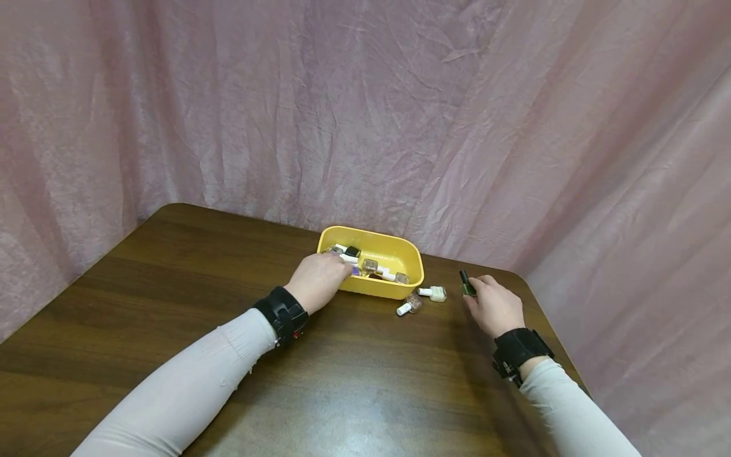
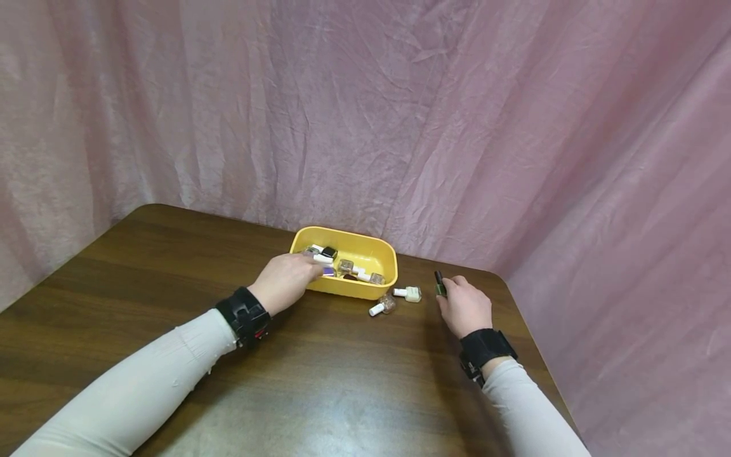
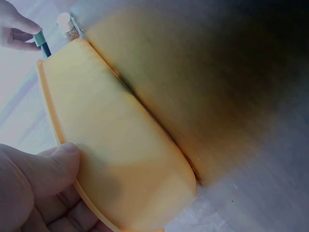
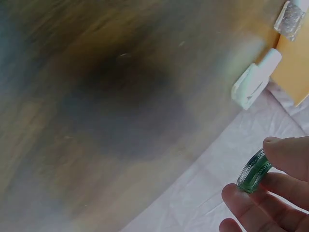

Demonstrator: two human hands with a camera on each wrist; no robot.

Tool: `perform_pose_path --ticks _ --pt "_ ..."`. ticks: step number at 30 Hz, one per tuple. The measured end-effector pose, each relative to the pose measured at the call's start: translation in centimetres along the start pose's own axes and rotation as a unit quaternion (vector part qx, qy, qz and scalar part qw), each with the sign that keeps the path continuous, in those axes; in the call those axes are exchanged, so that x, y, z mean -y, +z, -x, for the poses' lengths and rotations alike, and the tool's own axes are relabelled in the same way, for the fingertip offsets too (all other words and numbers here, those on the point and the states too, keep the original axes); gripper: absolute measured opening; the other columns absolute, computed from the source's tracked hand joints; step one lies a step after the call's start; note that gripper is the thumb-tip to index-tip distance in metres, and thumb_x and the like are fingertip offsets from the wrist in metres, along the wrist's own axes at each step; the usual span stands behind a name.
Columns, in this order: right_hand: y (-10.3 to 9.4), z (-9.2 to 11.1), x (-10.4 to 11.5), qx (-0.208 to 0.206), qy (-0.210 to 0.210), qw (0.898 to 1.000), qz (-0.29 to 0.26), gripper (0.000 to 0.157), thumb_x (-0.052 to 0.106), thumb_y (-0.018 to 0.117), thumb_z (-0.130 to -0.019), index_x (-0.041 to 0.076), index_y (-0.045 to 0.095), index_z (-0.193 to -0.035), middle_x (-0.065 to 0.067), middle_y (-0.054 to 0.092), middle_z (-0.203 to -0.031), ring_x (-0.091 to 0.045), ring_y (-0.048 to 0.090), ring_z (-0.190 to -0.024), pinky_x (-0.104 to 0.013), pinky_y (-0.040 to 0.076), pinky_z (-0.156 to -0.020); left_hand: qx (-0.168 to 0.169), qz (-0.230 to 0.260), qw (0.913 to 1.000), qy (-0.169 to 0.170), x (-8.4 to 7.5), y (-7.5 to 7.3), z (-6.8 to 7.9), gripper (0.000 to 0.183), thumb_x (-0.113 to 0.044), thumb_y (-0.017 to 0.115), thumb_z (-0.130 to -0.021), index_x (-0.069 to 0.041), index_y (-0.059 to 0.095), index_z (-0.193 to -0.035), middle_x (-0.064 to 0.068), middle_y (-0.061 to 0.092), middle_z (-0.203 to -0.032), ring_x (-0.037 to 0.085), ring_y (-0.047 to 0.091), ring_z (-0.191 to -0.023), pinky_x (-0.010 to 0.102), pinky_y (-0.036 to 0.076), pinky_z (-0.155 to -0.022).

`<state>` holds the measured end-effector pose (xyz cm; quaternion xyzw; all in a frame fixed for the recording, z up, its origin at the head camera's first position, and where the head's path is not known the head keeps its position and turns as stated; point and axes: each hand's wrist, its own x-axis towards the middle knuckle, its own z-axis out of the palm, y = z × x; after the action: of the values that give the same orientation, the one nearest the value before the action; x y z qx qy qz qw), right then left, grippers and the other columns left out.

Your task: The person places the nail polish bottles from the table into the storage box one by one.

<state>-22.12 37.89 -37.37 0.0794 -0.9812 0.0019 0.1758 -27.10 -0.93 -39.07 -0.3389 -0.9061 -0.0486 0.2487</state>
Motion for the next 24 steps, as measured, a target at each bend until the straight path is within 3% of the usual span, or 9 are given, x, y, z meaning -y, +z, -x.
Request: perform_pose_path --ticks 10,24 --pt "-0.5 -1.1 1.6 -0.024 -0.02 0.999 -0.004 0.044 0.017 0.083 -0.099 -0.003 0.072 -0.136 -0.024 0.071 -0.131 -0.042 0.076 -0.098 -0.059 0.063 -0.077 0.003 -0.002 1.0 0.0 0.0 -0.1 -0.1 0.023 0.004 0.075 -0.096 -0.017 0.084 -0.1 0.003 0.079 -0.092 0.024 0.073 -0.084 0.042 0.062 -0.074" --pt "-1.2 -3.0 5.3 -0.028 -0.041 0.999 -0.015 0.044 0.018 0.083 -0.1 0.0 0.073 -0.139 -0.018 0.073 -0.13 -0.039 0.076 -0.102 -0.058 0.063 -0.081 0.009 0.002 1.0 -0.001 0.0 0.1 -0.1 0.023 0.002 0.074 -0.1 -0.018 0.085 -0.104 0.002 0.08 -0.095 0.023 0.074 -0.087 0.042 0.063 -0.076"
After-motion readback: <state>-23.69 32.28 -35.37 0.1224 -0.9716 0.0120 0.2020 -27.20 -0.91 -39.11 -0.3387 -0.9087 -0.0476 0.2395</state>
